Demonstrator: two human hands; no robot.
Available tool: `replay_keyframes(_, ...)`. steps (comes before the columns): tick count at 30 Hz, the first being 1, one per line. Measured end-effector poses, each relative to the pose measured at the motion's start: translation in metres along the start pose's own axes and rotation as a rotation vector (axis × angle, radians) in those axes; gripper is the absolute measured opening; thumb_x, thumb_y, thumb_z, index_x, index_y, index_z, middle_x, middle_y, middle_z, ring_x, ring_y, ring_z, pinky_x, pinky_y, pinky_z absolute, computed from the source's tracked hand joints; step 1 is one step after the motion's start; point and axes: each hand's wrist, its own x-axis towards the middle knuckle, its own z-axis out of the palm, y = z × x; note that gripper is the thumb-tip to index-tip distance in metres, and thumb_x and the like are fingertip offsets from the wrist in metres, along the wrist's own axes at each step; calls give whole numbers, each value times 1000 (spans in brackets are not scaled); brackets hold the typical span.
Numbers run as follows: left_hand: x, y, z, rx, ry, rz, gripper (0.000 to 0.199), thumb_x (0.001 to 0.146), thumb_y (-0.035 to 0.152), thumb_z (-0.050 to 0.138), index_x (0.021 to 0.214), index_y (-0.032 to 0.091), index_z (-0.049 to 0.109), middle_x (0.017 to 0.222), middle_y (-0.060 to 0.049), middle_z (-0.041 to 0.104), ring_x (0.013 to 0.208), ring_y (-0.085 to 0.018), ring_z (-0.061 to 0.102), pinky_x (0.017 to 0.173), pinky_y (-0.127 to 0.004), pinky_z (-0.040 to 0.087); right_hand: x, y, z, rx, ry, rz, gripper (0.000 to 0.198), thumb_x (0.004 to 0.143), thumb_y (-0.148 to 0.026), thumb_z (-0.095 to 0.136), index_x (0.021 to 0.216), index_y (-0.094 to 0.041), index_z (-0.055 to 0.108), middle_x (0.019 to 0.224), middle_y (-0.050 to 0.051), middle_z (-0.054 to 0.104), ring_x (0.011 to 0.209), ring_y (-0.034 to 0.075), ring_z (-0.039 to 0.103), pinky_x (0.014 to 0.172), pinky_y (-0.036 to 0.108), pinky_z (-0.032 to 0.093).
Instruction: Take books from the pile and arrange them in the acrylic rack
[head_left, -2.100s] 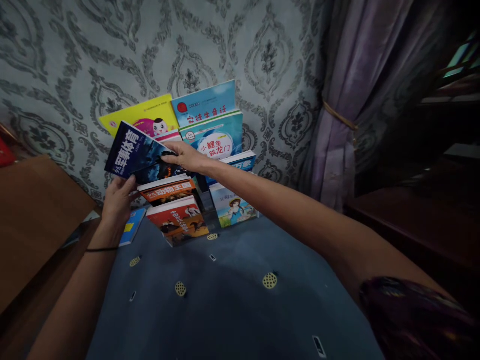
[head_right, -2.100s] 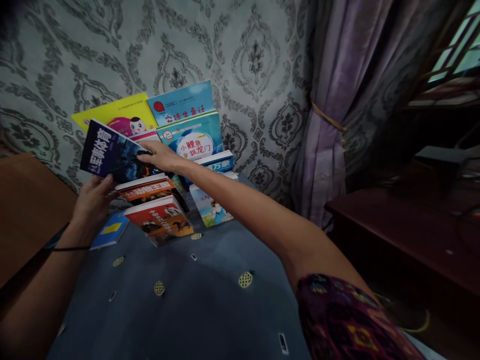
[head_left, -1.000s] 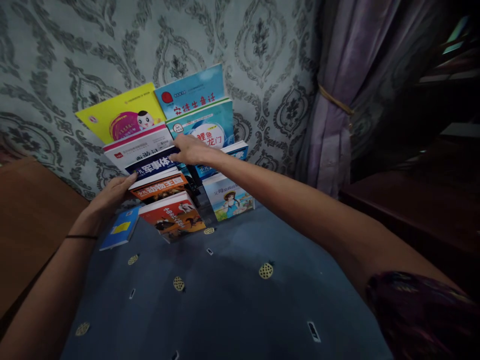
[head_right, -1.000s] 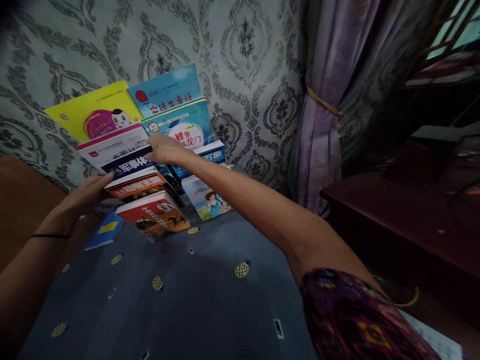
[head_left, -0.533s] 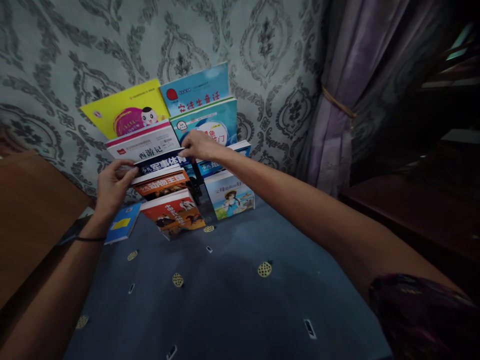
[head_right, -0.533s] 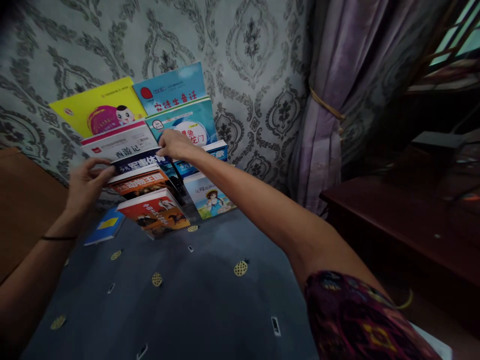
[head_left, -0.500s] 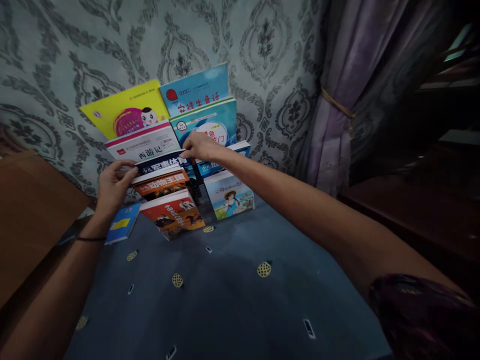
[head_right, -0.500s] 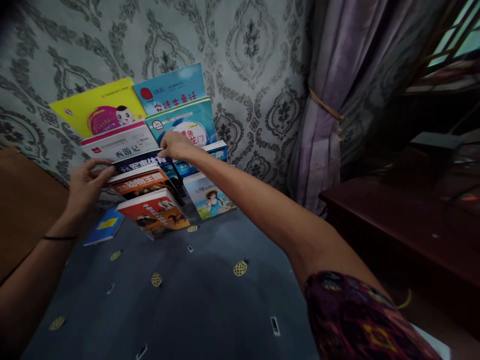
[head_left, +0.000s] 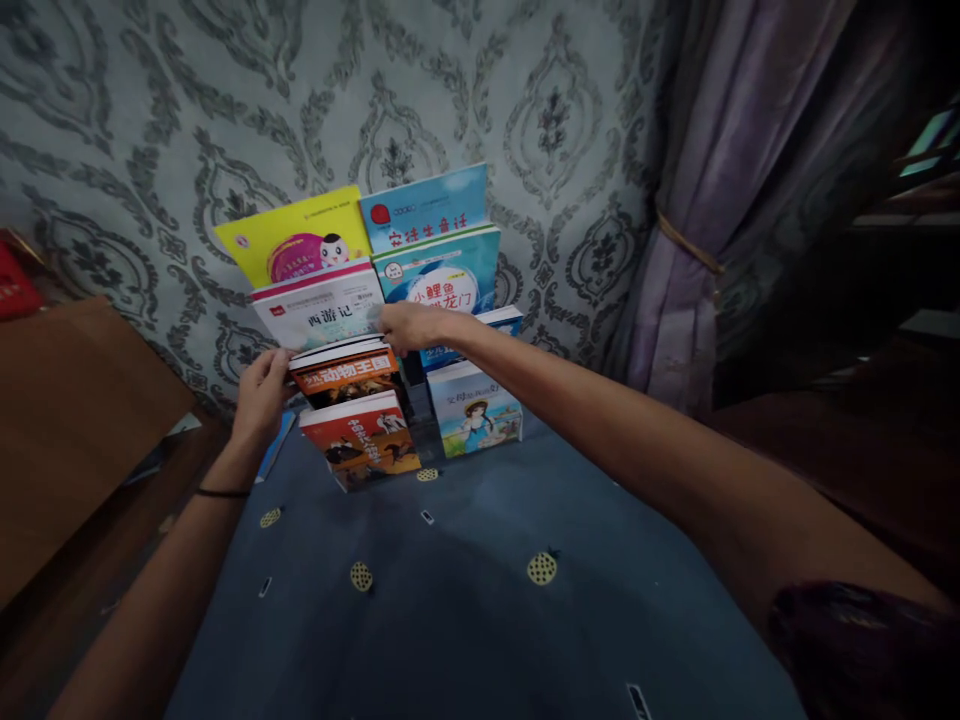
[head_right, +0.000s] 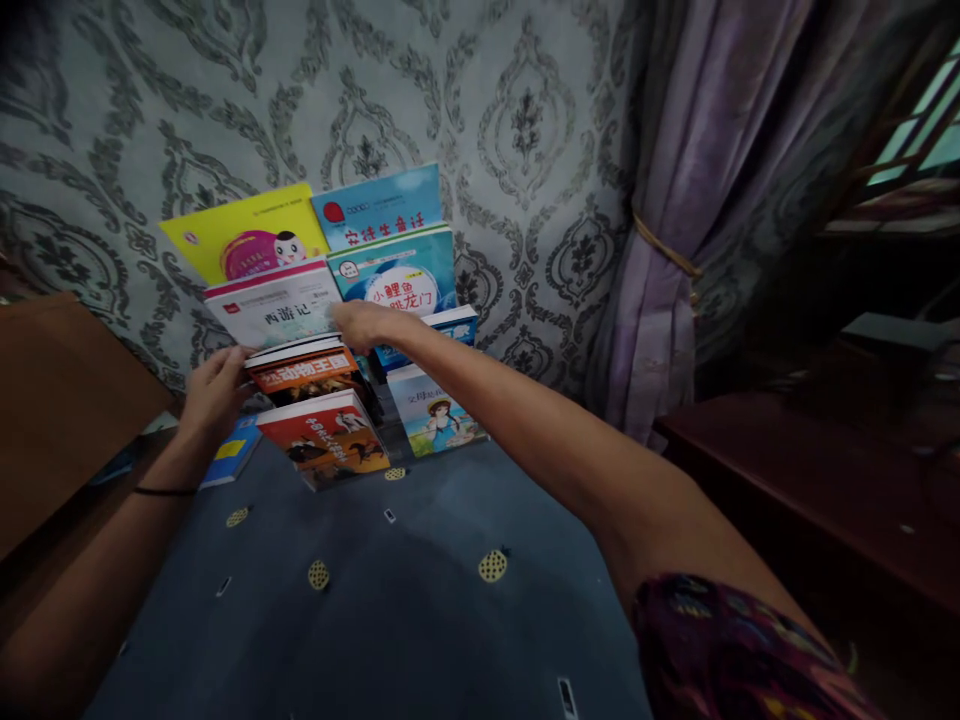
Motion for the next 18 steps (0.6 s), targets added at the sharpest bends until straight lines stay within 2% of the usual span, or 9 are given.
replay_keyframes(6,-9,-20,5,-180,16,38,45,77,61,69,92,19,64,90,-2,67,86,-16,65,71,-25,54,7,4,1,-49,-104,-14,25,81,1,51,91,-6,74,86,11,77,81,20,69,71,26,50)
replay_keyframes(12,-17,-33,9,-174,42,61,39,88,56,60,105,21,62,108,-5,68,102,-19,65,83,-30,56,-9,-12,3,-194,67,48,31,85,-3,50,106,-9,72,115,19,74,106,27,69,84,29,49)
replay_keyframes(15,-21,-45,9,-165,48,101,36,93,48,54,115,21,61,119,-7,67,113,-21,63,97,-37,53,-12,-19,5,-180,98,98,35,85,-1,46,104,-10,74,114,18,75,107,27,69,85,29,49)
replay_keyframes(18,-25,-57,8,-31,22,191,38,93,37,54,127,21,59,128,-9,64,123,-23,58,110,-42,44,-9,-21,6,-151,100,106,36,86,-3,45,104,-11,74,112,17,76,106,26,70,85,29,50)
